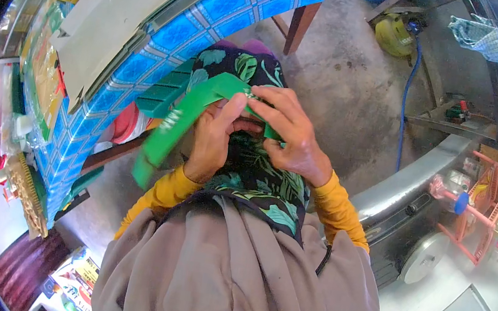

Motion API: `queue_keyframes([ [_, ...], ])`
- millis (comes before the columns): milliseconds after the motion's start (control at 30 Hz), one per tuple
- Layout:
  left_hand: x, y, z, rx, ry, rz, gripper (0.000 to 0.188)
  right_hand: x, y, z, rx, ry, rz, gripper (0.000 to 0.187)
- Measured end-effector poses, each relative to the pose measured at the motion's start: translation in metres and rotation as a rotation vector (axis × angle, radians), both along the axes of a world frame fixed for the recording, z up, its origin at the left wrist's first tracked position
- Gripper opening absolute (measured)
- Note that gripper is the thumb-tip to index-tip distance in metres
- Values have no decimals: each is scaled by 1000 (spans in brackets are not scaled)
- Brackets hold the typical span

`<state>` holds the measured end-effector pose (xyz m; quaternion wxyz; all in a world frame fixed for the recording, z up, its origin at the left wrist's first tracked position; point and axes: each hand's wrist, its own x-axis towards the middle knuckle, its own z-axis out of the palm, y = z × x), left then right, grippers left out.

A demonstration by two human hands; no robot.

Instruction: The person assembles cardboard boxes by hand and using a utility knife. They fold pre-cut cardboard into shape, tucking tabs into slots to secure the structure, and then place the completed box on a table.

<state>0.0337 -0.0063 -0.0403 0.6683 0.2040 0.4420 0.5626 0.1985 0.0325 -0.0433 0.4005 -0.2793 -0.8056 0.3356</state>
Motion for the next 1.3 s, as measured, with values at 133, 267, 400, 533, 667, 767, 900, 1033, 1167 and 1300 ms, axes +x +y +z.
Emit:
queue_keyframes([
  [133, -7, -3, -3, -27, -70, 133, 10, -6, -4, -2, 99, 27, -32, 58],
  [267, -32, 2, -16, -63, -32, 129, 11, 13, -6, 0, 292, -93, -156, 49],
  [400, -43, 4, -27, -25, -70, 74, 12, 21, -9, -12, 169, 48, -160, 40],
  [533, -36, 1, -23, -23, -71, 19, 13, 12, -14, 2, 62, -17, -269, 38],
  [667, -27, -4, -17, -114, -88, -67, 17, -2, -22, 6, 173, -246, -261, 36],
  [767, -23, -14, -14, -146, -83, -88, 18, -10, -29, 6, 224, -266, -313, 32],
  [900, -23, -22, -12, -155, -46, -99, 17, -13, -37, 3, 177, -251, -317, 29],
  [1033, -23, -26, -10, -195, 7, -111, 15, -15, -40, 1, 172, -228, -318, 26],
  [1167, -20, -29, -12, -191, 7, -87, 13, -18, -41, 1, 250, -262, -317, 26],
  [1300, -17, -30, -10, -174, 65, -73, 13, -19, -43, -5, 288, -270, -308, 27],
])
